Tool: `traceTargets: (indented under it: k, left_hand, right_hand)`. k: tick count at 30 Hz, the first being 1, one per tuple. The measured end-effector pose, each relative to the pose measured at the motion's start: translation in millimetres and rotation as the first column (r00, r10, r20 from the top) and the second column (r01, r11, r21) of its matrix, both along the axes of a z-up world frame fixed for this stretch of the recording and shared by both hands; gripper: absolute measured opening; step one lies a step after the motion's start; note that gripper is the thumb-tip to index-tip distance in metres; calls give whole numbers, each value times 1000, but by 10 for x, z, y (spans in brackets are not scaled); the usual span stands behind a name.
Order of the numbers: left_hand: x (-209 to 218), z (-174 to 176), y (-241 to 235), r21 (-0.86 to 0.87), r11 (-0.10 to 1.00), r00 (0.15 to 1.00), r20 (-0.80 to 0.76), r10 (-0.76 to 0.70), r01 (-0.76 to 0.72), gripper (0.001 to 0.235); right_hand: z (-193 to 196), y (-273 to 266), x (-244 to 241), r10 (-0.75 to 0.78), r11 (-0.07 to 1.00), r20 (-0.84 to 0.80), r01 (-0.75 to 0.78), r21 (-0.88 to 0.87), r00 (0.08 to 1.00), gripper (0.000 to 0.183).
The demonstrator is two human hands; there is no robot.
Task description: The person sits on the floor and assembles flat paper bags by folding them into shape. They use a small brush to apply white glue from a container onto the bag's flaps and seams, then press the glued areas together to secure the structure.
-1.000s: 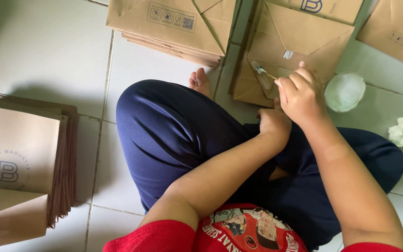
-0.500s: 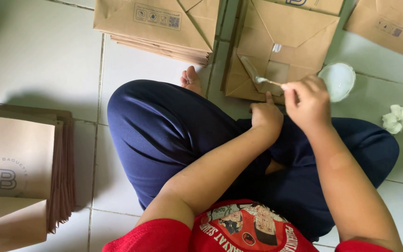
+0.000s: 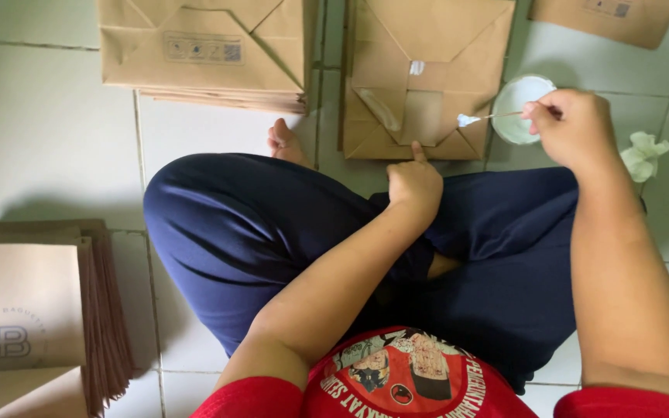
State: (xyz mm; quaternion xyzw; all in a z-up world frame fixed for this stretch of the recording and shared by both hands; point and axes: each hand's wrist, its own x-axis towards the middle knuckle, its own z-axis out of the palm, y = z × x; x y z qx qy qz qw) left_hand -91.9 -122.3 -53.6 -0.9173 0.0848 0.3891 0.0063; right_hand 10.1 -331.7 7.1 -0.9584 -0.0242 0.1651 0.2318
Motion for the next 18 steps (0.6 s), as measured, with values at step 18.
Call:
traceTargets:
  k: [18]
  left_hand:
    - [-72,-220,-15,52,998,990,136,-43,36,78]
  right_hand:
    - [-232,216,25,113,990,-17,-114,-79,993,28]
